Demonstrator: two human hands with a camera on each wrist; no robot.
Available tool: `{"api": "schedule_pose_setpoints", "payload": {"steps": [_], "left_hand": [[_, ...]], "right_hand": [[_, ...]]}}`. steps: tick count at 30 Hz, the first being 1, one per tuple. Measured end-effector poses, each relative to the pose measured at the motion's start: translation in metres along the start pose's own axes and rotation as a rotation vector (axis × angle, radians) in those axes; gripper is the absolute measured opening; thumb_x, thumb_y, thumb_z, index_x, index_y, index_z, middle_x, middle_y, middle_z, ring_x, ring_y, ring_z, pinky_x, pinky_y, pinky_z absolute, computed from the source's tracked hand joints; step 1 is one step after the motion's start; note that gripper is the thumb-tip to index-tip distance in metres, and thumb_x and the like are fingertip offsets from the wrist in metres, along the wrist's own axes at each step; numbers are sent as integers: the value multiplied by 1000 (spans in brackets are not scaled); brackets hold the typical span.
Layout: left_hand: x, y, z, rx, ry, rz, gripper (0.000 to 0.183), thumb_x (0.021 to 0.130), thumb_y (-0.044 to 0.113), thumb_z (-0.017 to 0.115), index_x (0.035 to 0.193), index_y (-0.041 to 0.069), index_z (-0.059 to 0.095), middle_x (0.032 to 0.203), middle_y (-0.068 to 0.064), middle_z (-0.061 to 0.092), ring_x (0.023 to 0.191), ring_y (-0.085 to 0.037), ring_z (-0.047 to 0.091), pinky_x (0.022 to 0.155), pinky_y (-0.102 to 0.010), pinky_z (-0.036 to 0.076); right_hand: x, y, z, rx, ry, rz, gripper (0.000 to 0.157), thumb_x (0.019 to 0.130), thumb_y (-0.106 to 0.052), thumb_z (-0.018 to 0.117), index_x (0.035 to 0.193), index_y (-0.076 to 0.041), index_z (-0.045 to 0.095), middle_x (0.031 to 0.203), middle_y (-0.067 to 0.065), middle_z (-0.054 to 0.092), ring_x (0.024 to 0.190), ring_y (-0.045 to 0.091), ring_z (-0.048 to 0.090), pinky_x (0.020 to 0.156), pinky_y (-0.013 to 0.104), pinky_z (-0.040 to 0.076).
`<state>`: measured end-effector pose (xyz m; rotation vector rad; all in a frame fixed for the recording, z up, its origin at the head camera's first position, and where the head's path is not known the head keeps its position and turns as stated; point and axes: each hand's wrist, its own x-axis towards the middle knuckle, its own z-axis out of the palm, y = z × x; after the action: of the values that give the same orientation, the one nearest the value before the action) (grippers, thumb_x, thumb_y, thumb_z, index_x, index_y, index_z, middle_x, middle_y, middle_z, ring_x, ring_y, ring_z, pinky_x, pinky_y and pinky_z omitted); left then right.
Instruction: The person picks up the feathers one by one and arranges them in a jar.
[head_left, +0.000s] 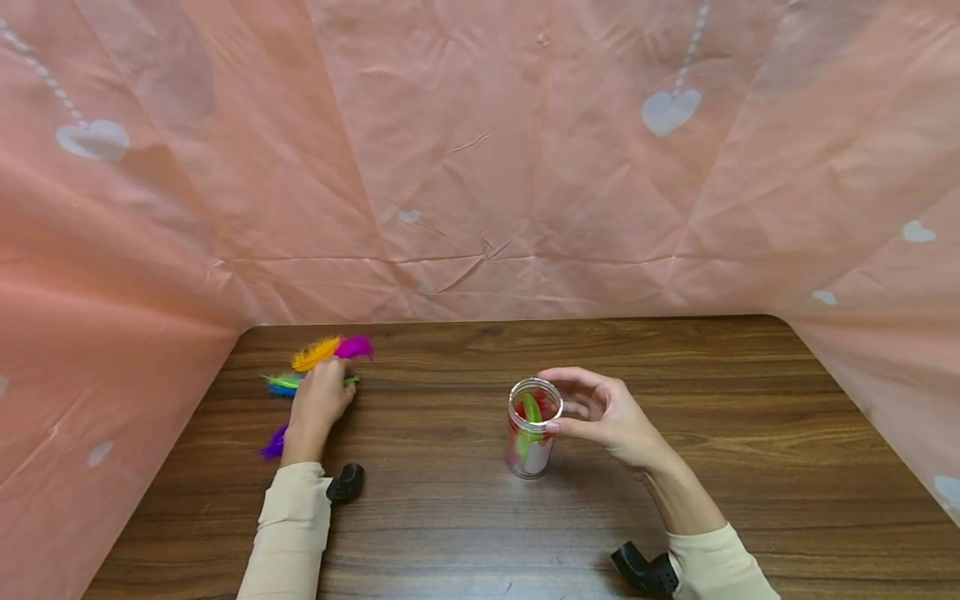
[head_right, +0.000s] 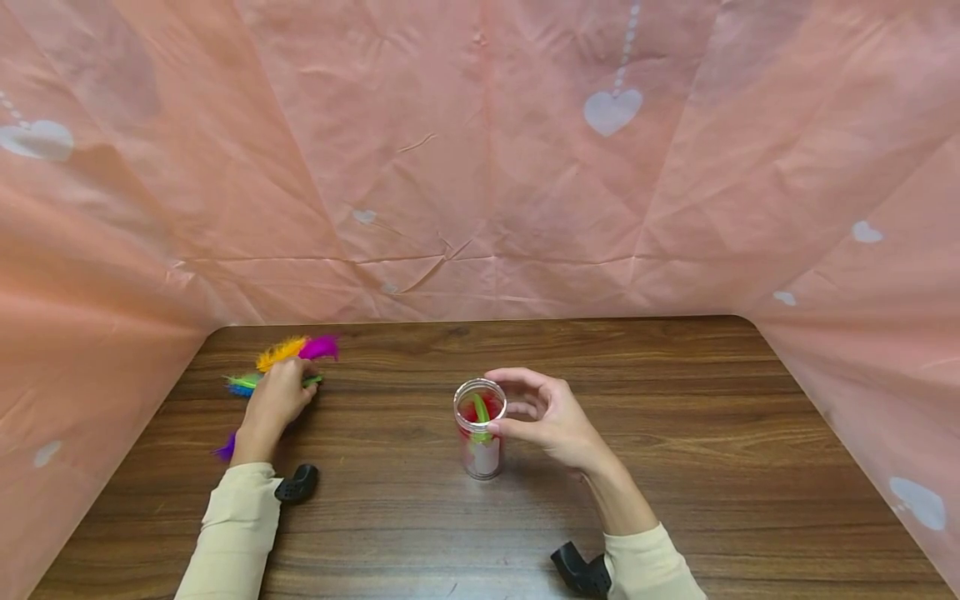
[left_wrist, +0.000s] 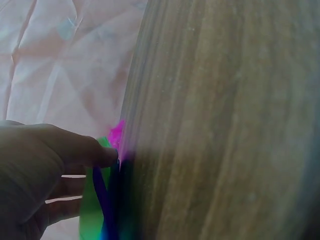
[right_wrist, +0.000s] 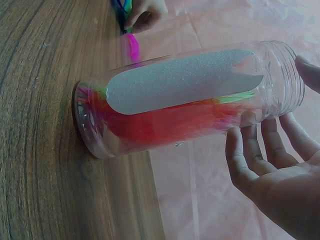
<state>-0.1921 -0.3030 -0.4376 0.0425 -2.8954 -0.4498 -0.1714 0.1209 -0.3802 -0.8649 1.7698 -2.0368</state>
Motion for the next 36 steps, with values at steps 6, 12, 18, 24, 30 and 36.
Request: {"api": "schedule_pose_setpoints", "payload": {"steps": [6,12,18,24,30,36], "left_hand": [[-1,1,-2,-6,29,-1,15,87,-4,68,73,0,64,76,-19,66,71,-39,65,65,-57,54],[-2,6,-12,11,69,1,15,88,-2,69,73,1,65,76,-21,68,73,-43,68,65,-60,54],[-6,15,-20,13,82,1,6,90,0,71,86,-5,71,87,-24,72,82,-45,70,70,-59,56],[-11,25,-28,1,169,41,7,89,-2,72,94,-7,74,96,-24,74,87,-46,70,73,-59,57],[-15,32,-34,-13,251,93,4,86,-5,75,89,-7,73,94,-20,73,87,-45,71,75,-58,58],[-16,38,-41,-18,278,120,5,86,-6,75,88,-9,72,91,-19,71,85,-44,70,77,-57,58]], "right_hand": [[0,0,0,0,-1,0,50,88,10,74,135,10,57,125,8,69,109,22,71,87,30,60],[-1,-1,-1,-3,3,-13,53,87,12,75,136,13,54,128,10,68,110,21,70,91,30,59],[-2,-4,-1,-26,15,-28,54,86,11,77,136,2,59,130,9,66,114,19,68,97,31,56],[-1,-4,-1,-41,31,-36,55,85,11,78,136,-3,61,130,3,67,113,16,68,97,30,56],[-1,-5,-3,-14,33,-57,67,86,9,77,146,-10,53,131,1,67,118,15,66,99,28,54],[-1,-6,-5,61,37,-54,80,87,12,75,155,-11,40,128,3,68,118,16,66,97,31,56]]}}
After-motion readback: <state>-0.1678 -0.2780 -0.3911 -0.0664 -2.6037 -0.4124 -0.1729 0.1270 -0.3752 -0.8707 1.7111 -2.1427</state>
